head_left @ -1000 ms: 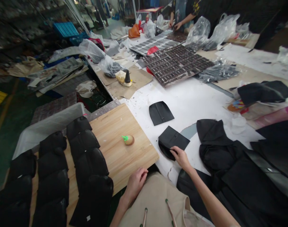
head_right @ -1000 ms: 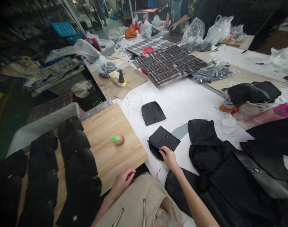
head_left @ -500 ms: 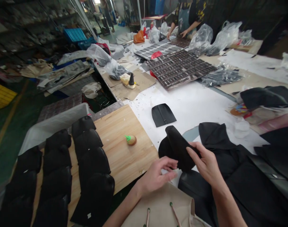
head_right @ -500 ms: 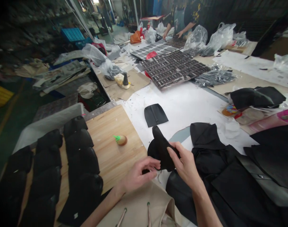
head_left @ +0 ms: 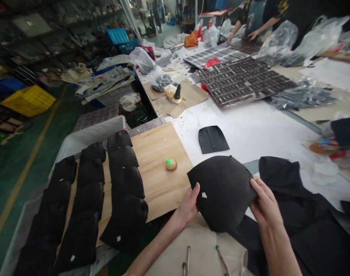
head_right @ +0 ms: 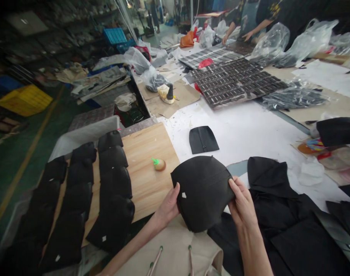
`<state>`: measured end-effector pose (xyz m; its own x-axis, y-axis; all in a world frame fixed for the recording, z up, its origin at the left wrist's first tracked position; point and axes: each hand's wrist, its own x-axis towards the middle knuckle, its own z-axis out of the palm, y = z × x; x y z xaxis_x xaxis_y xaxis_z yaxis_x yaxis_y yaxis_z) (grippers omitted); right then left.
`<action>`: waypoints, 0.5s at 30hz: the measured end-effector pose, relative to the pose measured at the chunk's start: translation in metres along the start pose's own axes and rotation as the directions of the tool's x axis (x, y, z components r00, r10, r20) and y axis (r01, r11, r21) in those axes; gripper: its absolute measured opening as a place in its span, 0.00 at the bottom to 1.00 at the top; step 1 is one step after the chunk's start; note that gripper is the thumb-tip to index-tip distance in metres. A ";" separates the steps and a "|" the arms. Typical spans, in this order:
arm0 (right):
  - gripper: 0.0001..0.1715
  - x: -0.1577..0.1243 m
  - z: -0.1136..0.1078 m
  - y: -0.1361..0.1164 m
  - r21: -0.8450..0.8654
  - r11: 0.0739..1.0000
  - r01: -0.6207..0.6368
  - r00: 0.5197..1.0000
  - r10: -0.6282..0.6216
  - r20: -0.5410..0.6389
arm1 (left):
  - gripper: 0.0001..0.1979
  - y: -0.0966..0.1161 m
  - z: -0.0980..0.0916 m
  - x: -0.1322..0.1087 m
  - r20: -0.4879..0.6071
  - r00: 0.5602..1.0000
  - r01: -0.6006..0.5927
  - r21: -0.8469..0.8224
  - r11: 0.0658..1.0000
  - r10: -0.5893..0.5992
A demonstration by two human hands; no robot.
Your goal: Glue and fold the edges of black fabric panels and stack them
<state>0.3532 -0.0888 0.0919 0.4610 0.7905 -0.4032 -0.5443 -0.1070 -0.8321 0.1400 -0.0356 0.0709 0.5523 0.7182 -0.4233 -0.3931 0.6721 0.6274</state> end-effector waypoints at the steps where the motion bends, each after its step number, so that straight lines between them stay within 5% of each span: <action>1: 0.19 0.005 -0.003 0.012 -0.021 1.000 -0.004 1.000 0.004 -0.028 | 0.32 0.001 -0.002 -0.002 -0.012 1.000 0.014 -0.022 1.000 -0.014; 6: 0.25 0.020 -0.019 0.077 -0.434 0.900 0.029 0.999 -0.041 -0.018 | 0.30 0.016 -0.027 -0.007 -0.093 0.995 0.039 0.104 0.994 -0.029; 10: 0.29 0.041 -0.020 0.107 -0.824 0.549 0.141 0.987 -0.142 0.074 | 0.26 0.052 -0.072 -0.024 -0.150 0.988 0.096 0.360 0.928 -0.044; 12: 0.26 0.056 -0.005 0.117 -0.838 0.478 0.262 0.963 -0.186 0.195 | 0.26 0.071 -0.096 -0.037 -0.174 0.983 0.125 0.464 0.877 -0.048; 15: 0.24 0.080 0.043 0.134 -0.737 0.501 0.453 0.888 -0.178 0.425 | 0.26 0.091 -0.123 -0.059 -0.228 0.973 0.157 0.566 0.809 -0.029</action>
<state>0.2870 -0.0144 -0.0357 0.2081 0.9769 -0.0481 0.4531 -0.1399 -0.8804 -0.0189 0.0049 0.0724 0.3811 0.7202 -0.5797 0.1849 0.5550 0.8111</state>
